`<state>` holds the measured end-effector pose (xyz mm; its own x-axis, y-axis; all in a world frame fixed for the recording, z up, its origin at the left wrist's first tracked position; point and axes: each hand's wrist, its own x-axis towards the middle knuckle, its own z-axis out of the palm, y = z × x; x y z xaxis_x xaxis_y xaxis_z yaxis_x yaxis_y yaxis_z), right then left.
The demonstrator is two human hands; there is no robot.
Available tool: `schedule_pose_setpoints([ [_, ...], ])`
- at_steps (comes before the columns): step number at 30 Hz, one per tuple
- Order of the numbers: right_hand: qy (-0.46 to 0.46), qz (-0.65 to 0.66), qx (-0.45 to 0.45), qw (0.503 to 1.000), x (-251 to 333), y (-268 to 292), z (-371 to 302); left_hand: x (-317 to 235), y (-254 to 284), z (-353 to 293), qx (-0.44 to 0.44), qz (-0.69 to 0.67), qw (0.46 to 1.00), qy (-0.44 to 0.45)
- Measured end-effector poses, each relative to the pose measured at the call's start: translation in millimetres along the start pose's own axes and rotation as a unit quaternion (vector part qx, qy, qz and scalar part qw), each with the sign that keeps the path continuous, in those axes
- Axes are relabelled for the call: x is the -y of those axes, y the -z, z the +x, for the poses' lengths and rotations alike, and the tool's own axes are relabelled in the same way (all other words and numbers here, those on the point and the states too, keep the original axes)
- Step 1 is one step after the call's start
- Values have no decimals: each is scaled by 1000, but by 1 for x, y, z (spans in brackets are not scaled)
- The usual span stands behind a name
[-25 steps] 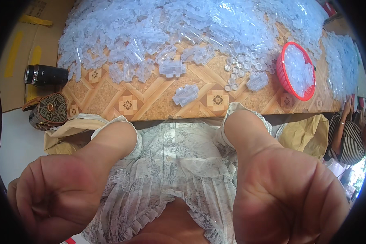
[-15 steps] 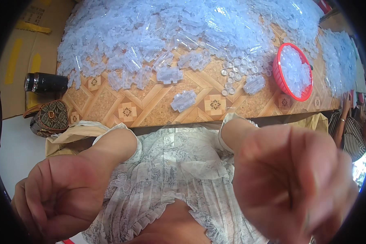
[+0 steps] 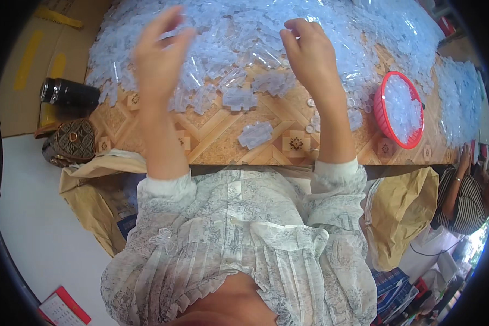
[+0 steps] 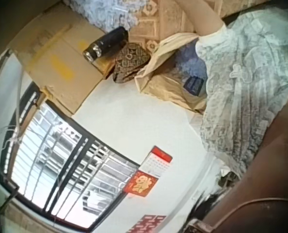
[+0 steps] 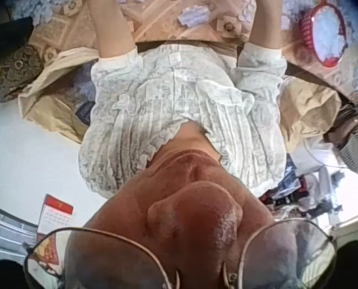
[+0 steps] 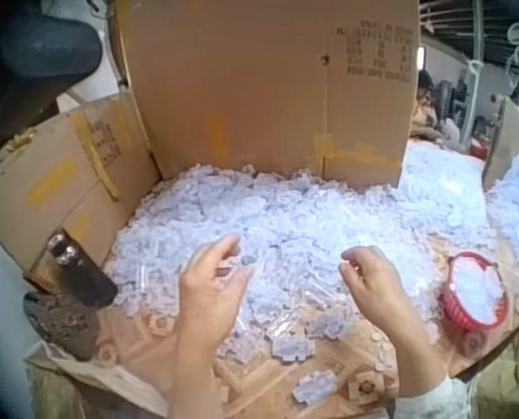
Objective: The person assembles plastic components together by hand, pauses to handle a pair of eyeglasses, and then fits more plastic components together.
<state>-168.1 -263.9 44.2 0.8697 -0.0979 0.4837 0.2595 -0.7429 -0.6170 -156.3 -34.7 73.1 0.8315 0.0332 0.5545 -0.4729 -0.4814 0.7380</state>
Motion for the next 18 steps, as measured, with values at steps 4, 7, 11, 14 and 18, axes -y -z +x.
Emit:
schedule_pose_setpoints([
  [4,-1,-57,132,990,13,-17,-6,70,-27,-12,133,189,962,-147],
  [7,18,-148,231,961,12,-23,-27,84,-34,-22,187,267,935,-141],
  [11,14,-144,232,962,-7,-29,-42,86,-34,-20,190,226,948,-122],
  [14,19,-143,229,963,-10,-29,-40,83,-31,-18,151,172,967,-113],
  [18,-14,-146,197,969,-11,-34,-40,76,-28,-23,67,69,990,-99],
])
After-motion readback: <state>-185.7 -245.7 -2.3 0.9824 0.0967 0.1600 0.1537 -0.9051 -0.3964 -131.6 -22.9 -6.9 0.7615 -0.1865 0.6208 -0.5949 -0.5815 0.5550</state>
